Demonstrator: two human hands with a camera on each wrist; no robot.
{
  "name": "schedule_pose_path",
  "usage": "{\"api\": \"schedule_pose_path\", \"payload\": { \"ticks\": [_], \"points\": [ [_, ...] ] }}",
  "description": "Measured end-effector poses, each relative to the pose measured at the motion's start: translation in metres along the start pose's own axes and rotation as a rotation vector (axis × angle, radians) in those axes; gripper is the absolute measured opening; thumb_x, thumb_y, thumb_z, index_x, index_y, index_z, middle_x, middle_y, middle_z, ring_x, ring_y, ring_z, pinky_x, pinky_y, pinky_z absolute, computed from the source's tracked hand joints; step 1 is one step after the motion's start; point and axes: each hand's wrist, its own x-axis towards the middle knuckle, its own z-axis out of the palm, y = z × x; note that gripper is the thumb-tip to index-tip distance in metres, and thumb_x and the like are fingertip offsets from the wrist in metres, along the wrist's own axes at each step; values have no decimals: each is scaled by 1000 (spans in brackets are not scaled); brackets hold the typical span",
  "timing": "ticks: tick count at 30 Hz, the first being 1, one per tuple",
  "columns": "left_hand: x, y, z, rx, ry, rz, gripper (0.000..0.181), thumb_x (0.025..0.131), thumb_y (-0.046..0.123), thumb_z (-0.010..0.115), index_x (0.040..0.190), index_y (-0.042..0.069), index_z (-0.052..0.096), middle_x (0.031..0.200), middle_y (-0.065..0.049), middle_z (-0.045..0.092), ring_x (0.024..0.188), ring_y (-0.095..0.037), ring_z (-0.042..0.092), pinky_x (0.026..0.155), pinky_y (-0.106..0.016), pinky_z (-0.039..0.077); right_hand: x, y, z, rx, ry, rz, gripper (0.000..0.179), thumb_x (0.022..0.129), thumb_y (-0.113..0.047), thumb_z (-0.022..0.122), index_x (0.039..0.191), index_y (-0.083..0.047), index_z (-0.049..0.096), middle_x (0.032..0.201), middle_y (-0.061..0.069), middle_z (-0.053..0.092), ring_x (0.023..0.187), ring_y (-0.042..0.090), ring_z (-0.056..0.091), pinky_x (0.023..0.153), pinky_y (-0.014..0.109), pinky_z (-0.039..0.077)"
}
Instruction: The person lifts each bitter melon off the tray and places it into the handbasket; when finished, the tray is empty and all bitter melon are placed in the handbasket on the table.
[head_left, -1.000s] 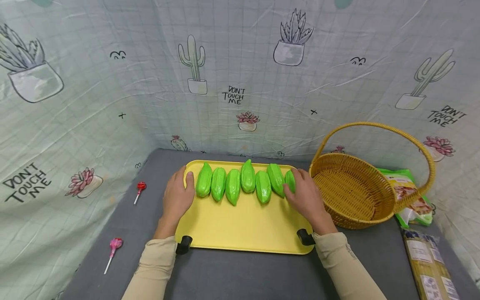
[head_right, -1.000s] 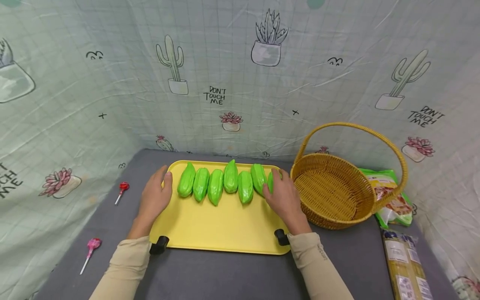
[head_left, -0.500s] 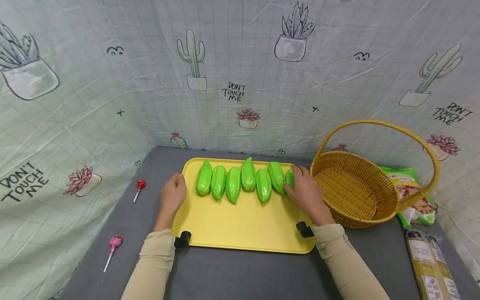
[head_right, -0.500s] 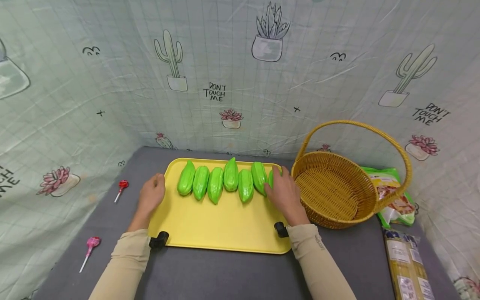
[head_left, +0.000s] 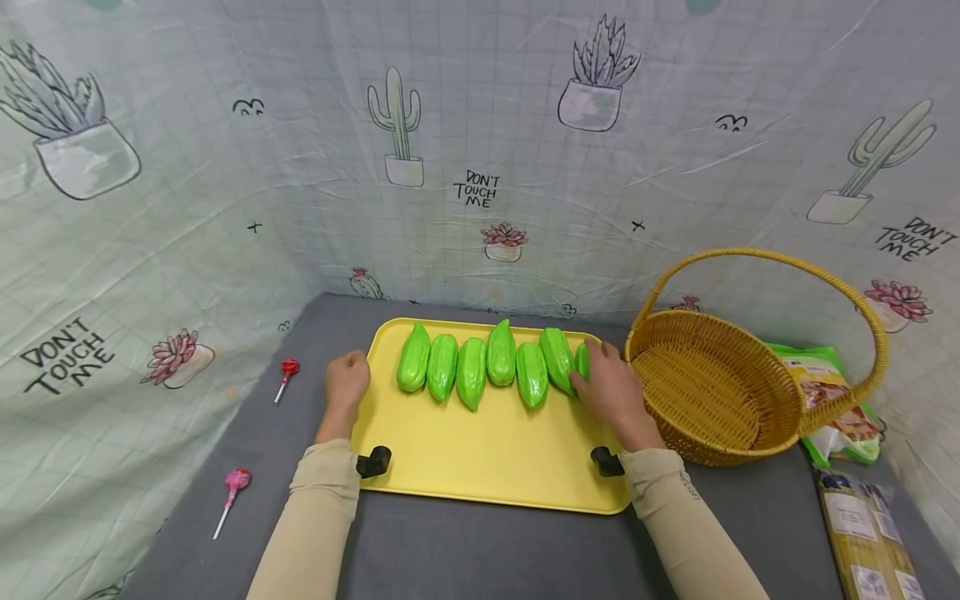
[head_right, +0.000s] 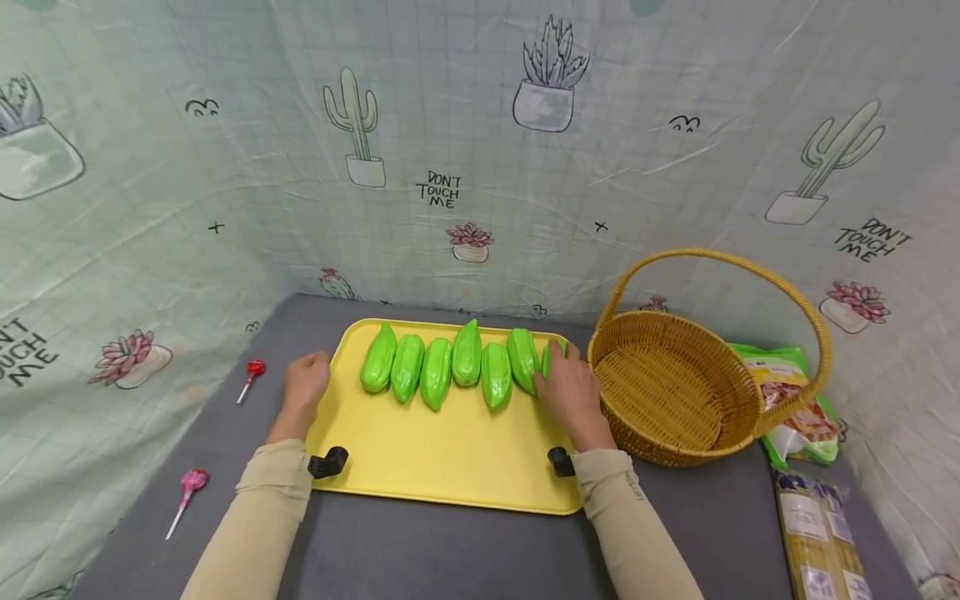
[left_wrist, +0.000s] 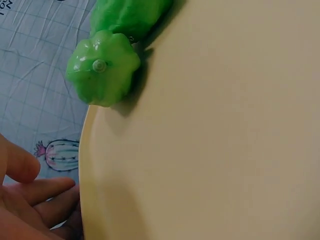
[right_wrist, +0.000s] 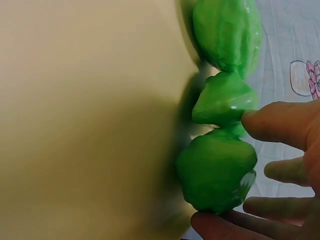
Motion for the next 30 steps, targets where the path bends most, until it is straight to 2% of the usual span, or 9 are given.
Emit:
{"api": "schedule_pose_path", "payload": {
  "ticks": [4,9,10,12,14,16,17,24,30],
  "points": [
    [3,-6,2,-24,2,-19,39,100,13,33,62,15,25,57,4,16,53,-12,11,51,-28,18,-1,1,3,-9,-17,16,67,99,-31,66,152,3,41,149,37,43,109,54,63,89,64,53],
    [5,-11,6,-42,49,-18,39,99,9,38,62,14,27,60,1,14,55,-17,11,52,-31,16,-2,0,4,11,-33,32,63,99,-28,65,150,3,44,150,37,42,108,53,63,91,63,52],
    [5,-11,6,-45,61,-21,38,99,9,40,62,13,30,62,-2,18,57,-19,14,54,-33,18,-3,0,4,14,-33,34,62,99,-27,64,150,3,44,149,37,43,107,52,64,90,63,52],
    [4,-12,7,-46,80,-23,35,100,8,44,67,4,54,65,-12,43,60,-27,38,55,-35,36,-4,0,5,29,-36,43,62,99,-26,63,150,3,44,151,36,41,105,51,64,88,62,53],
    [4,-13,7,-54,82,-31,30,101,8,46,98,-5,73,97,-25,66,90,-38,60,78,-44,54,-5,0,7,41,-40,51,63,99,-24,62,151,3,42,153,36,39,104,51,64,87,63,53],
    [4,-13,7,-53,84,-37,36,103,9,48,130,-4,67,137,-26,62,130,-40,56,108,-51,48,-6,1,9,54,-45,58,65,99,-24,62,153,2,39,155,35,36,105,51,64,88,63,53],
    [4,-13,7,-52,90,-37,39,103,9,49,137,-3,62,146,-24,56,140,-39,49,114,-53,43,-6,1,10,61,-48,60,66,99,-25,62,154,2,38,156,35,35,107,52,63,89,63,52],
    [7,-13,12,-24,143,-31,35,98,5,53,128,-2,70,134,-26,65,125,-41,60,104,-52,50,-9,3,13,99,-20,68,66,99,-23,61,153,6,37,155,35,37,119,55,58,95,65,49],
    [6,-14,13,10,169,-25,35,98,4,52,127,-1,71,131,-24,67,124,-40,61,104,-52,50,-15,0,11,86,51,26,62,97,-21,64,148,9,43,146,34,48,105,51,65,86,62,54]
  ]
}}
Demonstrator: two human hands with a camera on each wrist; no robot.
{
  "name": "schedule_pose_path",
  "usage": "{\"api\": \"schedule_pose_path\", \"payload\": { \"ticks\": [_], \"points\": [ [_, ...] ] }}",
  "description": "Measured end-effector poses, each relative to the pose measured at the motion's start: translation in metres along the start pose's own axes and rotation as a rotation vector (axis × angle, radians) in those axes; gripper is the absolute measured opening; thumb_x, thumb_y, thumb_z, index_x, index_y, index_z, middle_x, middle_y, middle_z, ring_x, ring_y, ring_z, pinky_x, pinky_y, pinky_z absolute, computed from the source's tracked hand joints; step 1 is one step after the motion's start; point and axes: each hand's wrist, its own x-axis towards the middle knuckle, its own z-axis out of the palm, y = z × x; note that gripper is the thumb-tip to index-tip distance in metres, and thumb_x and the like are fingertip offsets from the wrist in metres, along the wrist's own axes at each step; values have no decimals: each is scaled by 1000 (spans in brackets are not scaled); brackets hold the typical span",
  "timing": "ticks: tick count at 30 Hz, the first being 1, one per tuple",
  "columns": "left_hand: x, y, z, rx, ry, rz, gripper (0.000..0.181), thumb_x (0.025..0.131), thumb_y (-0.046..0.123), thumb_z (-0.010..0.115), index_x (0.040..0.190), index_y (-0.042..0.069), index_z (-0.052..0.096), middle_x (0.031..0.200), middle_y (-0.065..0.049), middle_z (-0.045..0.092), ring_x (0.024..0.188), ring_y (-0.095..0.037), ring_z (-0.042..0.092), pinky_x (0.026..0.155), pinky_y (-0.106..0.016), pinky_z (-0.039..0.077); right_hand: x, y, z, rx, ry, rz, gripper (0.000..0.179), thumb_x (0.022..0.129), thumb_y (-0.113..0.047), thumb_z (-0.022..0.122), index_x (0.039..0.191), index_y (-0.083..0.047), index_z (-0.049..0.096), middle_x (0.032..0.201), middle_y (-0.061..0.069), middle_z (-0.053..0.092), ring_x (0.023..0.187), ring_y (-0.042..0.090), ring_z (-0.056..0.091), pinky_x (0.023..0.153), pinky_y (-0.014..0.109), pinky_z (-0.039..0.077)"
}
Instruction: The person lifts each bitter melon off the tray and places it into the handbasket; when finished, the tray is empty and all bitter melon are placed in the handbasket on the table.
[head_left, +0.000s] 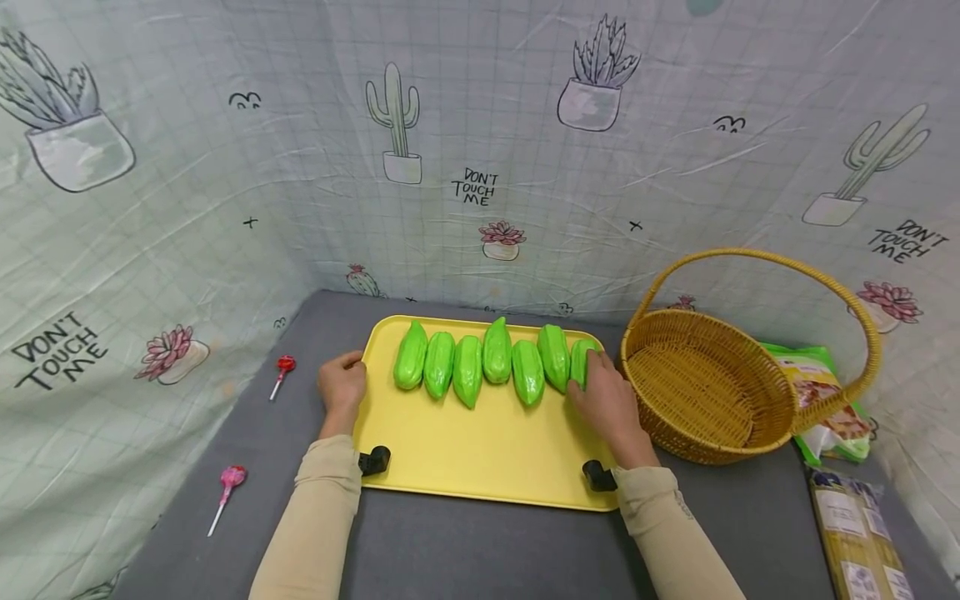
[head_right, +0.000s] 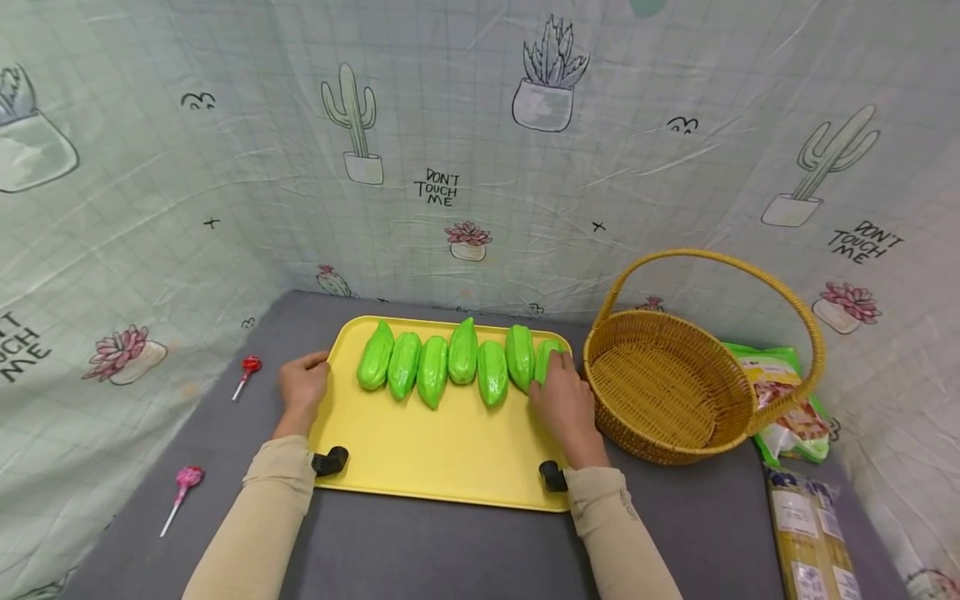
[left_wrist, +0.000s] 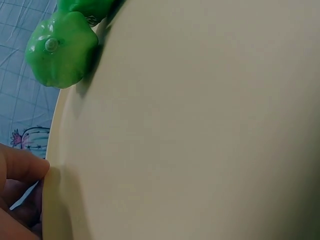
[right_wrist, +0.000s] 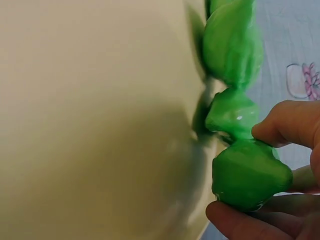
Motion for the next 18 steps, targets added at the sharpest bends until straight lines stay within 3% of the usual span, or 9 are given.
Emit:
{"api": "schedule_pose_path", "payload": {
  "ticks": [6,14,18],
  "points": [
    [0,-1,1,36,15,27,33,100,5,51,125,0,72,126,-25,69,119,-40,62,102,-51,49,-8,-8,-6,-11,40,-29,61,96,-22,65,145,9,45,144,33,51,90,49,67,76,60,55],
    [0,-2,3,38,14,38,33,100,5,50,124,-2,71,123,-26,69,116,-40,62,102,-51,49,-16,-18,-27,33,69,-28,68,97,-22,64,152,9,38,156,35,37,118,56,60,95,66,50],
    [-1,-2,2,33,12,43,33,100,5,49,124,-3,71,122,-27,69,115,-41,62,100,-52,49,-17,-20,-36,51,100,-42,68,98,-23,62,154,7,36,158,35,36,112,56,63,88,64,53]
  ]
}}
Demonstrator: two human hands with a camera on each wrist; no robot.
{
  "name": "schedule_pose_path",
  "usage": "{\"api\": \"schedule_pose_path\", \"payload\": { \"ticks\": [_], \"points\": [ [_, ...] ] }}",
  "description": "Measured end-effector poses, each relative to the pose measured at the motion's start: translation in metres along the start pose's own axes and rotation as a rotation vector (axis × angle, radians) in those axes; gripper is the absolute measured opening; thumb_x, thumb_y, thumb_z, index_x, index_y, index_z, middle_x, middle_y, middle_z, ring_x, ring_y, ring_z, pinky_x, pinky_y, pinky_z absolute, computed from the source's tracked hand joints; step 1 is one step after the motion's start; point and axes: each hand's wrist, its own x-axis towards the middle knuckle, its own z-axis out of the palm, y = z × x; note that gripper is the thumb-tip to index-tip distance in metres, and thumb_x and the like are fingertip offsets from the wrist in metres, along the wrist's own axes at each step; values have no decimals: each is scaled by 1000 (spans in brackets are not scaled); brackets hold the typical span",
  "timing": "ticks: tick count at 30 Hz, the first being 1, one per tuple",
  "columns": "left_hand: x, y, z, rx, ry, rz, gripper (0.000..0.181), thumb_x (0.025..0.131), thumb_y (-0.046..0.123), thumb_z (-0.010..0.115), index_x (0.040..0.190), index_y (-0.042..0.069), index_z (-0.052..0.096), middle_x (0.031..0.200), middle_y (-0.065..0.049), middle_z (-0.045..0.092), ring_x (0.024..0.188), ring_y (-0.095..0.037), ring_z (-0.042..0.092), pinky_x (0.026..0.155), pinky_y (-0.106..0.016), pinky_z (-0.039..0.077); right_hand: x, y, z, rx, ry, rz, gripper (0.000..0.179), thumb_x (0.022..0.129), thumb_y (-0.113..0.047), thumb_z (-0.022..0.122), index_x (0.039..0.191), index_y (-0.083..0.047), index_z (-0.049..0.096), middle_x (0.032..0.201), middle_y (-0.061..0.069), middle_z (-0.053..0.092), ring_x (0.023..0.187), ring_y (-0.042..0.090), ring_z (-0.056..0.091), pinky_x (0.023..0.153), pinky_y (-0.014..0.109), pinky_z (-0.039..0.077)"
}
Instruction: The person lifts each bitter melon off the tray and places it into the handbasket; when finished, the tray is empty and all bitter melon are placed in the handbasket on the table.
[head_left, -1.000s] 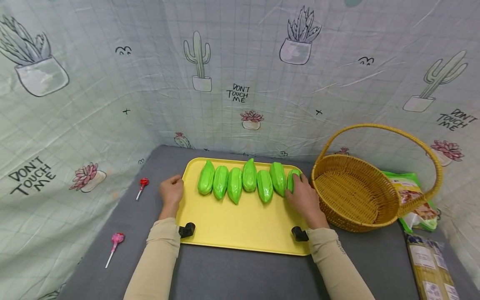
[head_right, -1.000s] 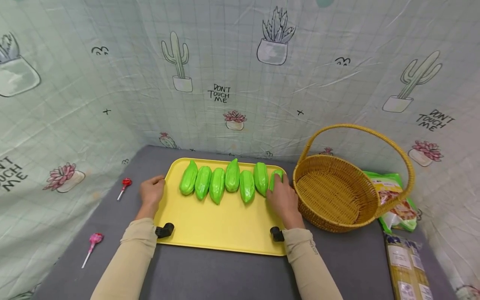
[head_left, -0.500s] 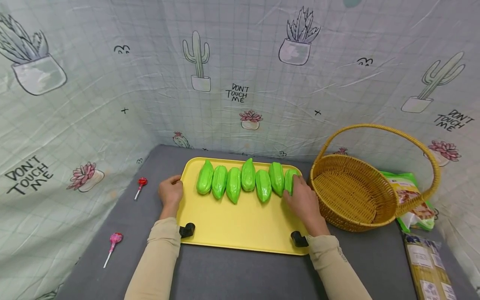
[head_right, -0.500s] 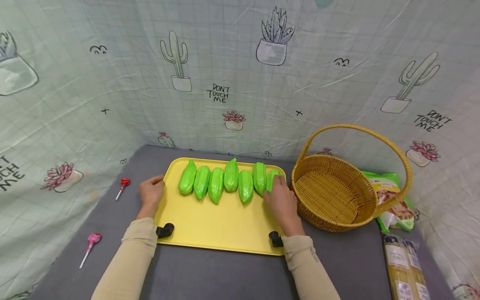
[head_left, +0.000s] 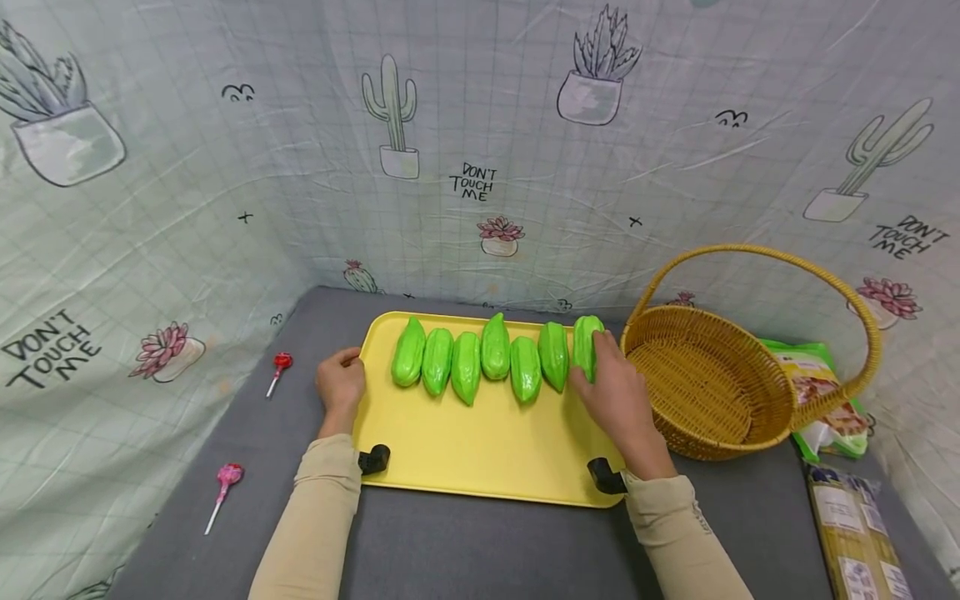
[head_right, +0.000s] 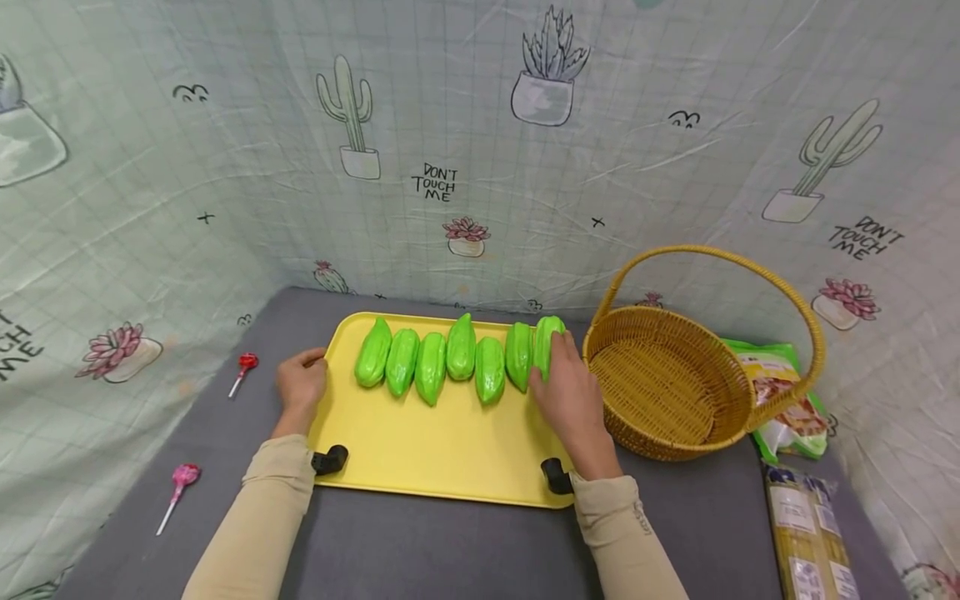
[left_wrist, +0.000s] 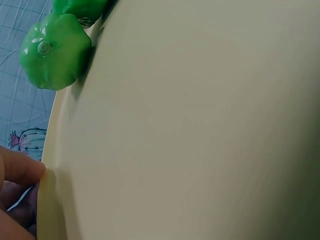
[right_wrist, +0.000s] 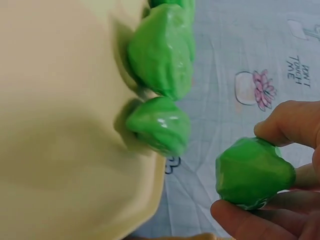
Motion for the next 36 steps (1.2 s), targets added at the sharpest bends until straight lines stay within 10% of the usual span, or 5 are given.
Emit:
{"api": "schedule_pose_path", "payload": {
  "ticks": [22,36],
  "points": [
    [-3,4,1,-15,42,-11,30,98,3,53,119,-4,73,118,-28,70,106,-40,64,94,-49,51,-12,38,-36,134,246,-39,64,96,-18,67,151,3,42,127,38,62,77,42,68,61,48,54],
    [-3,0,-1,-54,23,-21,30,100,4,53,122,-3,72,120,-28,70,106,-40,65,94,-50,52,-20,84,-48,68,233,8,67,98,-24,65,152,5,40,106,37,65,63,32,56,55,34,40]
  ]
}}
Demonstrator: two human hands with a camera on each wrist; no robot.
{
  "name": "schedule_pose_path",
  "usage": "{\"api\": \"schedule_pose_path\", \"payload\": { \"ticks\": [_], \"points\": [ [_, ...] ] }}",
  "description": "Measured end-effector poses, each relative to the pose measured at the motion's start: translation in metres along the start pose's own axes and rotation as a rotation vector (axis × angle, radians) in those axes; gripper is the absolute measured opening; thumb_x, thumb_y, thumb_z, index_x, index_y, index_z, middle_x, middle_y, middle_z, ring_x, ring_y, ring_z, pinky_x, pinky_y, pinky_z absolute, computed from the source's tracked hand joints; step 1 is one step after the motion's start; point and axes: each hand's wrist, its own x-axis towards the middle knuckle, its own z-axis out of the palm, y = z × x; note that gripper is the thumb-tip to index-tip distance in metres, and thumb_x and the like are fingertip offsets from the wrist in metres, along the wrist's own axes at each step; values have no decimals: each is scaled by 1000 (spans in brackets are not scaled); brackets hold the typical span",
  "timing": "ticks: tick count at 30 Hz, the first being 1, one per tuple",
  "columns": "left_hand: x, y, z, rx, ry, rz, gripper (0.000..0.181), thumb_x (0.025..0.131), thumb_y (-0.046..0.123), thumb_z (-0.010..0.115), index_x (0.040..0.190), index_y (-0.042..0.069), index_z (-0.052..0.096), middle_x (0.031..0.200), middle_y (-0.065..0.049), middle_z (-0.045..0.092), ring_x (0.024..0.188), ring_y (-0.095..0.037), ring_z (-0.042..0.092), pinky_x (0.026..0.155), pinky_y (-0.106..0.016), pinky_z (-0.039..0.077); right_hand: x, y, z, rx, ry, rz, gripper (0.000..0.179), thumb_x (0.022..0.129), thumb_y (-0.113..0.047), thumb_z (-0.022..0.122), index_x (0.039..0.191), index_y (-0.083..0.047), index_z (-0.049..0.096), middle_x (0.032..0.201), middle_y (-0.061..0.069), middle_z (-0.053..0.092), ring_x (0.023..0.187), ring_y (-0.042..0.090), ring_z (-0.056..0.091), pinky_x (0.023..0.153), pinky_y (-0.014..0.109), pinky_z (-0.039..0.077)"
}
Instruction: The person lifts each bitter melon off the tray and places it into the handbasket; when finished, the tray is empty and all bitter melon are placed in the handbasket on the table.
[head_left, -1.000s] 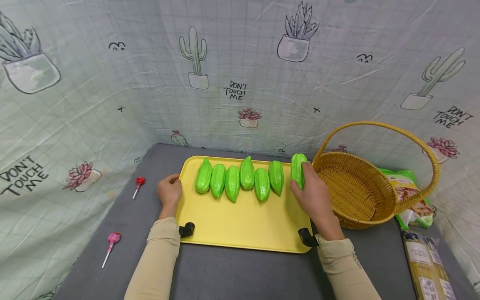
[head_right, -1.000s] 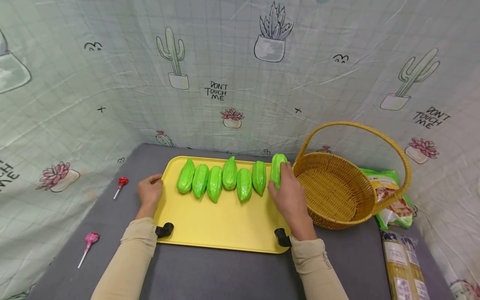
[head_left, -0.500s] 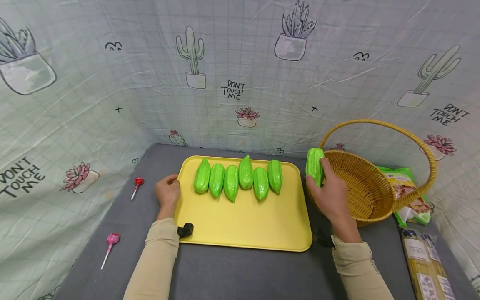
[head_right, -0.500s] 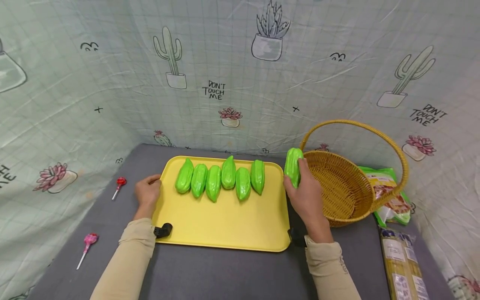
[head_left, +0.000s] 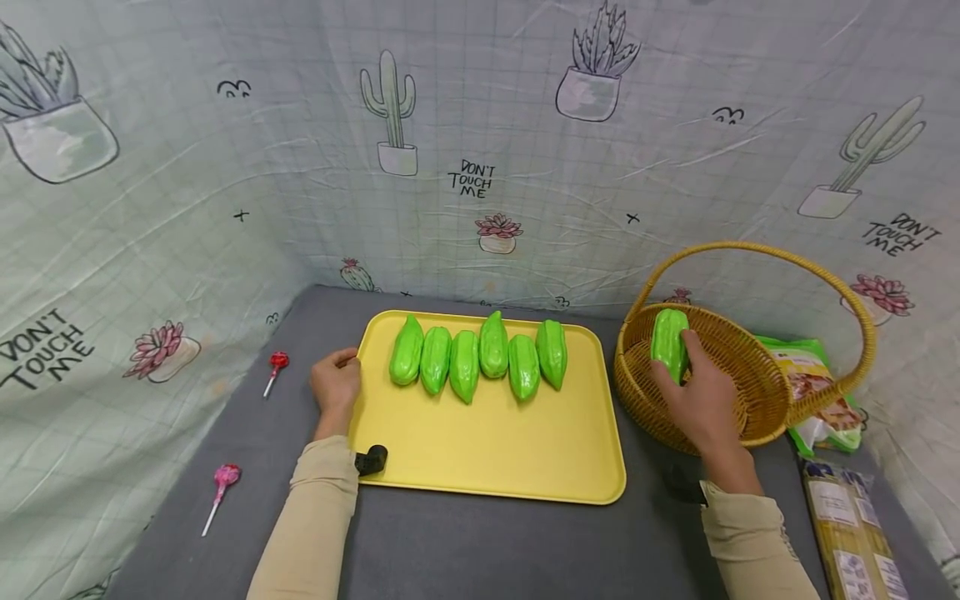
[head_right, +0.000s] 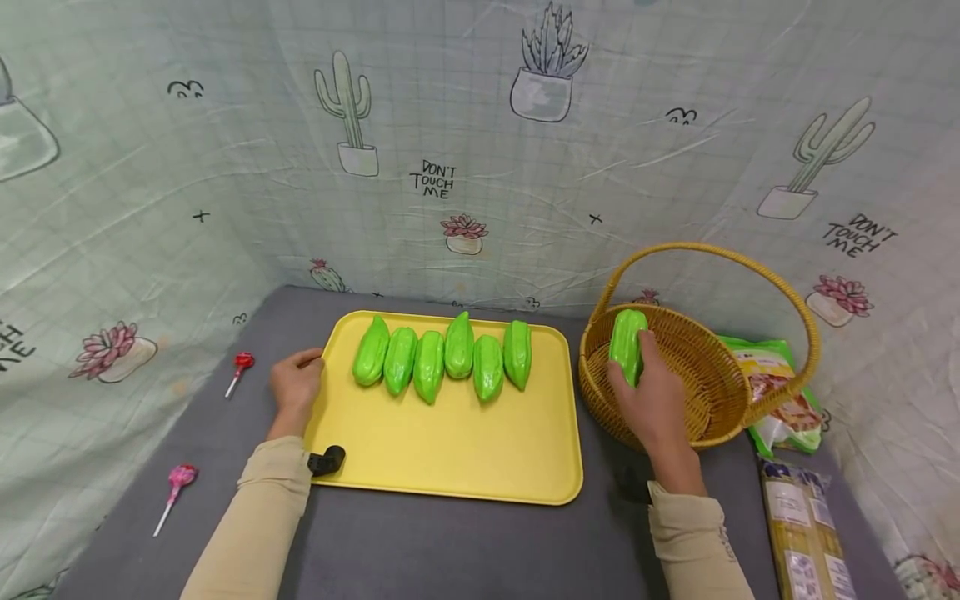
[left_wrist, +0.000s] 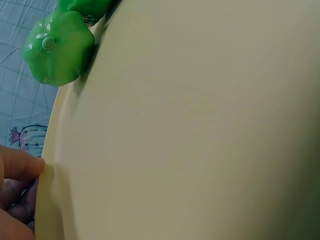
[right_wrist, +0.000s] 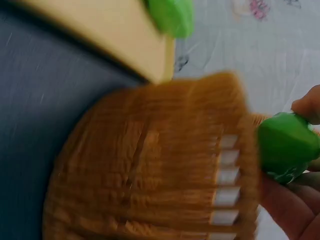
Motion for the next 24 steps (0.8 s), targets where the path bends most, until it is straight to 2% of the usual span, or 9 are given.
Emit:
{"api": "schedule_pose_path", "payload": {
  "ticks": [9,19,24],
  "points": [
    [2,-4,3,-3,16,34,28,99,5,54,118,-3,74,115,-27,71,100,-39,66,88,-47,53,0,30,-1,-34,-53,37,69,101,-31,61,155,4,36,101,34,65,65,30,58,55,32,40],
    [2,-7,3,-3,16,49,28,99,5,55,118,-3,74,115,-28,71,101,-40,65,90,-49,52,4,53,-3,-103,-143,142,74,104,-37,56,157,6,29,99,36,63,71,37,59,56,36,41],
    [2,-7,2,-1,25,51,28,99,4,55,118,-3,74,115,-28,71,102,-40,65,90,-49,52,8,64,-9,-117,-181,170,74,105,-38,53,156,10,27,106,40,62,77,43,60,59,43,45]
  ]
}}
